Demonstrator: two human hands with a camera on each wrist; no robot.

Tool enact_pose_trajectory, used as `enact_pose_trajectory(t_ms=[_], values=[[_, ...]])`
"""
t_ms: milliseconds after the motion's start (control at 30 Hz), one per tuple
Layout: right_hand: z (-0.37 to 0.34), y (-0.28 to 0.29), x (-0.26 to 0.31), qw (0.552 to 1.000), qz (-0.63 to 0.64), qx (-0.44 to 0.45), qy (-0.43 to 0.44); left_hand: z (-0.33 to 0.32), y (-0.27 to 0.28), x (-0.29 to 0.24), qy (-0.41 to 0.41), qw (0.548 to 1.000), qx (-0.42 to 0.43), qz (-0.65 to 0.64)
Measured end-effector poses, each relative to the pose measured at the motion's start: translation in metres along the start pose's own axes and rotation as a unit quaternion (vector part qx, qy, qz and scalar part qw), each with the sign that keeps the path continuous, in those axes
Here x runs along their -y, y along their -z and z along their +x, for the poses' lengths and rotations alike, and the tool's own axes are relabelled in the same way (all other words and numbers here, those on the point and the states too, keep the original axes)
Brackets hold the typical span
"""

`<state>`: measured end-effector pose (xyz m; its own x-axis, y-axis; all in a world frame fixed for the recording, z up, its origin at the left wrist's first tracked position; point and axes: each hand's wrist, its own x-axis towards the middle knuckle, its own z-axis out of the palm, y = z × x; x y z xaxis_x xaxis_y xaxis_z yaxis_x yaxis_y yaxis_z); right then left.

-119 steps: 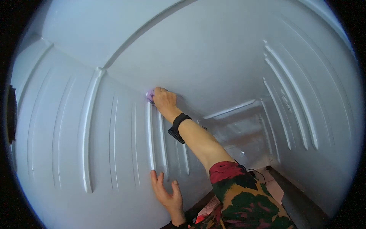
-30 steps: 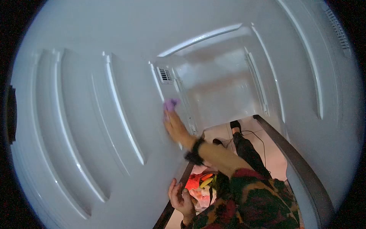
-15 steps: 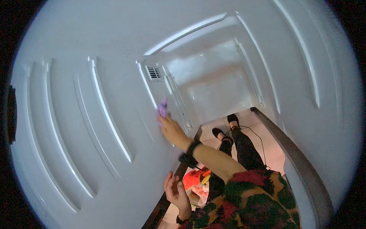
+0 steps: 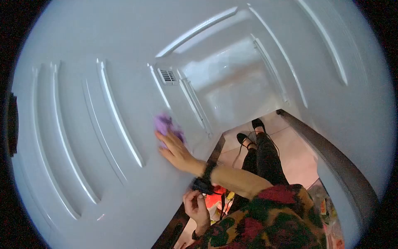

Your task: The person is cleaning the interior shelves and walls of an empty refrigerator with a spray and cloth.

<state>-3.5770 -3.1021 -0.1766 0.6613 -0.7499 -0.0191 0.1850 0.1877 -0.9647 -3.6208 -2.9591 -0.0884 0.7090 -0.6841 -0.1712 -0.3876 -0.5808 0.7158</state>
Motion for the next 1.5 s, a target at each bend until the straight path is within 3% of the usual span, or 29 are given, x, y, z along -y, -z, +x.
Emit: enact_pose_trajectory(t_ms=[100,133,200,233,267,300,367,500,567,633,667,733,800,933,1000,1100,1267,1300,1333,1367,1400,1433,1500], values=[[-0.050,-0.010,0.016,0.999,-0.022,0.035,-0.018,-0.019,-0.002,0.023,0.074,0.991,-0.009,-0.110],[-0.049,-0.010,0.030,0.998,0.001,0.052,0.021,-0.019,0.001,0.024,0.026,0.995,0.000,-0.100],[-0.037,-0.019,0.063,0.984,0.012,0.092,0.151,-0.025,0.011,0.033,0.021,0.998,0.023,-0.048],[-0.034,-0.027,0.082,0.983,0.015,0.096,0.155,-0.030,0.016,0.039,0.017,0.998,0.055,-0.001],[-0.032,-0.033,0.102,0.956,0.012,0.108,0.273,-0.037,0.009,0.042,0.057,0.995,-0.079,-0.021],[-0.028,-0.038,0.117,0.914,0.006,0.118,0.388,-0.041,0.009,0.045,0.057,0.996,-0.060,-0.023],[-0.016,-0.048,0.143,0.894,0.005,0.085,0.440,-0.034,0.013,0.038,0.042,0.999,-0.019,-0.024],[0.018,-0.055,0.176,0.895,0.071,0.125,0.423,-0.032,0.021,0.027,0.001,1.000,0.030,-0.008],[0.020,-0.052,0.165,0.918,0.009,0.112,0.381,-0.026,0.023,0.021,-0.037,0.999,0.039,-0.006],[-0.008,-0.042,0.119,0.942,-0.016,0.094,0.321,-0.018,0.025,0.019,-0.070,0.996,0.047,-0.001],[-0.031,-0.034,0.085,0.953,-0.091,0.153,0.245,-0.031,0.025,0.048,0.028,0.996,0.080,0.039],[-0.054,-0.021,0.071,0.976,-0.009,0.141,0.163,-0.022,0.017,0.028,0.021,0.999,0.037,0.000],[-0.058,-0.031,0.086,0.964,-0.022,0.160,0.213,-0.022,0.018,0.019,0.016,0.999,0.001,-0.036],[-0.019,-0.053,0.187,0.875,-0.010,0.220,0.432,-0.052,0.029,0.038,0.008,0.998,0.064,0.028],[0.010,-0.065,0.235,0.842,0.033,0.176,0.509,-0.053,0.036,0.035,-0.004,0.997,0.074,0.035],[0.033,-0.074,0.272,0.834,0.043,0.138,0.533,-0.041,0.040,0.020,-0.031,0.998,0.052,0.024],[-0.024,-0.056,0.208,0.879,-0.086,0.203,0.423,-0.051,0.035,0.053,-0.034,0.989,0.078,0.118],[-0.036,-0.052,0.197,0.864,-0.091,0.221,0.443,-0.053,0.034,0.066,-0.079,0.968,0.102,0.214],[-0.044,-0.051,0.193,0.850,-0.095,0.240,0.459,-0.044,0.048,0.037,-0.306,0.755,0.090,0.573],[-0.042,-0.052,0.197,0.847,-0.095,0.244,0.463,-0.043,0.055,0.023,-0.304,0.756,0.083,0.573],[-0.037,-0.053,0.203,0.827,-0.104,0.261,0.486,-0.044,0.060,0.013,-0.165,0.907,0.114,0.372],[-0.027,-0.055,0.212,0.807,-0.117,0.276,0.509,-0.040,0.064,0.002,-0.018,0.981,0.137,0.135],[0.004,-0.060,0.249,0.795,-0.104,0.184,0.568,-0.037,0.075,-0.029,-0.022,0.991,0.099,0.088]])
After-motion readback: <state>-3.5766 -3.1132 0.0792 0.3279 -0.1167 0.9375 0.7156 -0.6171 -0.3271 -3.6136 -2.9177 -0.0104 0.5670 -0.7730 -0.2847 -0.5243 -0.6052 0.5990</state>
